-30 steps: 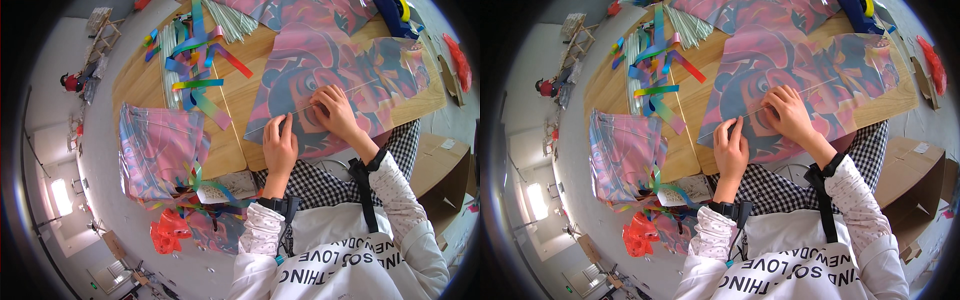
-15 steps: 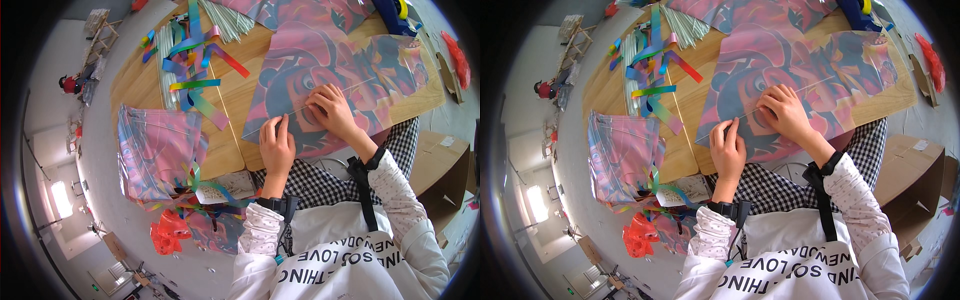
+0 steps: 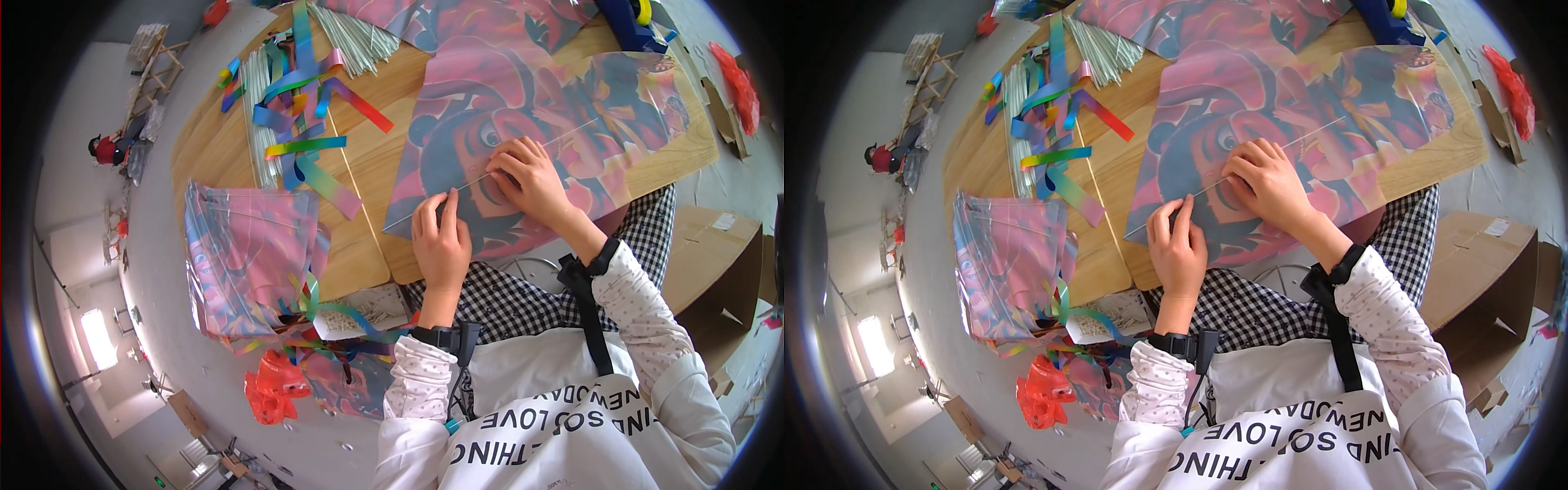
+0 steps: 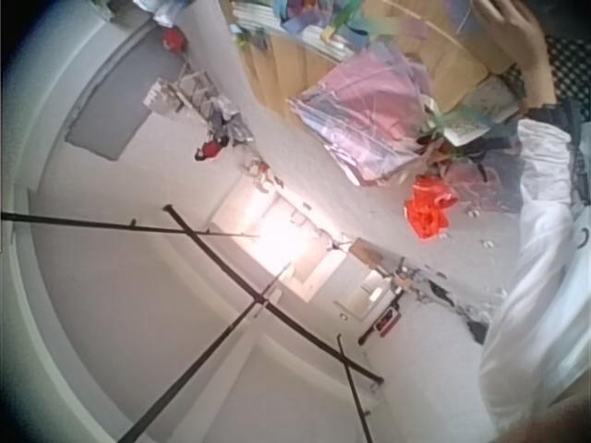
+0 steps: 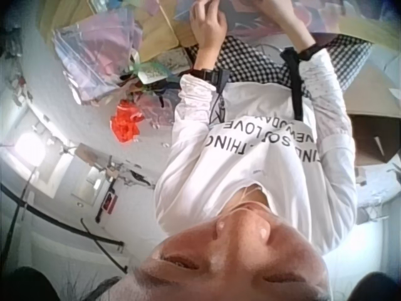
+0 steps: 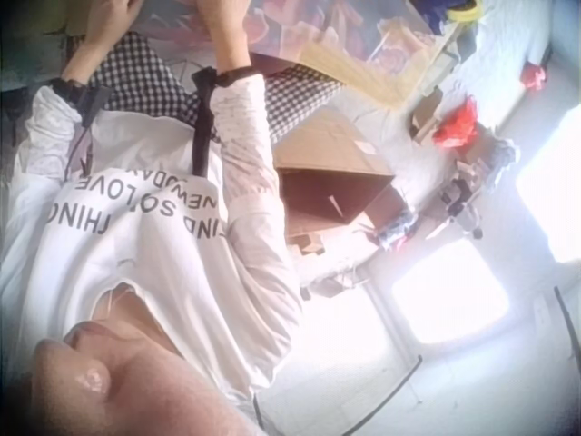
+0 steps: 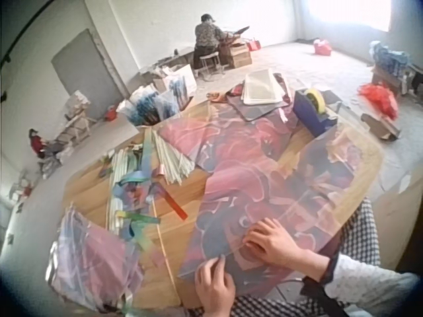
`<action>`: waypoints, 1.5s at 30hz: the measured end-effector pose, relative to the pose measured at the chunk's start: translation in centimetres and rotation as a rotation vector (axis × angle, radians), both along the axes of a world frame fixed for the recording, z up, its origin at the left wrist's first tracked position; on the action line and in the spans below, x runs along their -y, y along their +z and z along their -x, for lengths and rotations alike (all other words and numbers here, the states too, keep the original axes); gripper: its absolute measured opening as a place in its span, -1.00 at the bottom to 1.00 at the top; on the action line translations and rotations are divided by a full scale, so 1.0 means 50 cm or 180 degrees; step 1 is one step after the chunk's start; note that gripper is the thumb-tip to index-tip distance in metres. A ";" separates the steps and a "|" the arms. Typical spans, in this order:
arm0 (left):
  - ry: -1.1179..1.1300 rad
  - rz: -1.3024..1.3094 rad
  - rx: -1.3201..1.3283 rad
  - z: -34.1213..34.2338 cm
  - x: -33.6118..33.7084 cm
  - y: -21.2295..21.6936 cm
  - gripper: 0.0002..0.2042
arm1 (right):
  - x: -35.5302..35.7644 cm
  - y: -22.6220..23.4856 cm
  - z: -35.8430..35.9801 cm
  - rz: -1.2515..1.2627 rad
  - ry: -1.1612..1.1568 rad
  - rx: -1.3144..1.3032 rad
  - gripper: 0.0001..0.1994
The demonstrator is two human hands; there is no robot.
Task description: Assembling printed plastic kites by attaching support sticks and securing them with tape.
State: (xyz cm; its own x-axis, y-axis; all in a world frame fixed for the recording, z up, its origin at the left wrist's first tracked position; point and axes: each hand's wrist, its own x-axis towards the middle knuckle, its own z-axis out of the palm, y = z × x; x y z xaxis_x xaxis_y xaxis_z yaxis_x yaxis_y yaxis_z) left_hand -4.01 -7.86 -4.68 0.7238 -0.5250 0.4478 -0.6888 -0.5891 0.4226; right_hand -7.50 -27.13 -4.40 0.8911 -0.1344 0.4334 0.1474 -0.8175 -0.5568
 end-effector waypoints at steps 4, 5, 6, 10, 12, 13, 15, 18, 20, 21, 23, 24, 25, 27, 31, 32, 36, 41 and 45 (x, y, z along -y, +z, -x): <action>0.0025 -0.0030 0.0015 -0.001 -0.003 0.003 -0.65 | -0.002 -0.006 -0.004 0.0045 -0.0022 0.0038 -0.89; 0.0019 -0.0026 0.0013 0.000 -0.002 0.003 -0.65 | -0.003 -0.006 -0.005 0.0043 -0.0040 0.0033 -0.89; 0.0027 -0.0041 0.0013 0.000 -0.001 0.003 -0.65 | -0.002 -0.006 -0.005 0.0047 -0.0047 0.0031 -0.89; 0.0009 -0.0031 0.0016 0.000 0.001 0.004 -0.66 | -0.002 -0.004 -0.003 0.0047 -0.0081 0.0045 -0.88; 0.0003 -0.0044 0.0008 0.000 0.000 0.005 -0.66 | -0.002 -0.003 -0.002 0.0039 -0.0101 0.0039 -0.88; 0.0004 -0.0059 0.0001 0.000 0.001 0.005 -0.66 | -0.001 -0.004 -0.002 0.0001 -0.0079 0.0045 -0.88; -0.0020 -0.0021 0.0008 0.001 -0.001 0.006 -0.66 | 0.000 -0.003 -0.001 -0.0006 -0.0093 0.0047 -0.87; 0.0033 -0.0075 0.0020 0.001 -0.002 0.009 -0.65 | -0.003 0.004 0.000 -0.0078 -0.0032 0.0051 -0.86; 0.0029 -0.0073 0.0009 0.002 -0.004 0.004 -0.65 | -0.005 0.002 0.000 -0.0080 -0.0047 0.0049 -0.86; 0.0051 -0.0090 -0.0001 0.002 -0.003 0.002 -0.65 | -0.004 0.001 0.000 -0.0102 -0.0034 0.0047 -0.86; 0.0031 -0.0074 -0.0008 0.003 -0.001 0.005 -0.65 | -0.002 0.001 0.001 -0.0096 -0.0048 0.0048 -0.86; 0.0012 -0.0119 0.0037 0.003 0.000 0.005 -0.64 | -0.001 0.000 0.002 -0.0124 -0.0044 0.0057 -0.86; 0.0010 -0.0173 0.0083 0.003 -0.002 0.005 -0.62 | -0.002 0.001 0.001 -0.0161 -0.0024 0.0067 -0.86; 0.0038 -0.0150 0.0051 0.004 -0.001 0.009 -0.63 | -0.002 0.003 0.000 -0.0286 -0.0005 0.0050 -0.85; 0.0056 -0.0120 0.0032 0.004 0.001 0.009 -0.65 | 0.001 0.001 -0.001 -0.0580 0.0012 0.0018 -0.83; 0.0056 -0.0121 0.0033 0.004 0.001 0.009 -0.65 | 0.001 0.001 -0.001 -0.0581 0.0011 0.0020 -0.83; 0.0038 -0.0142 0.0045 0.003 0.000 0.006 -0.64 | 0.000 0.005 -0.002 -0.0305 -0.0133 0.0189 -0.84; 0.0019 -0.0171 0.0096 0.001 -0.002 0.006 -0.63 | 0.000 0.005 0.001 -0.0126 -0.0409 0.0156 -0.86; 0.0063 -0.0103 0.0018 0.004 0.000 0.009 -0.65 | 0.000 0.000 -0.001 -0.0327 -0.0390 0.0127 -0.87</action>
State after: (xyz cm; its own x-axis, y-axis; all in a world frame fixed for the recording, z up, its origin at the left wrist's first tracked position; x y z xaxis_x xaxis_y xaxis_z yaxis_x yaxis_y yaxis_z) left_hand -4.21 -7.85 -4.23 0.7317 -0.5248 0.4350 -0.6792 -0.6159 0.3993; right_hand -7.46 -27.11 -4.39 0.8477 -0.2864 0.4465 0.0738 -0.7698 -0.6340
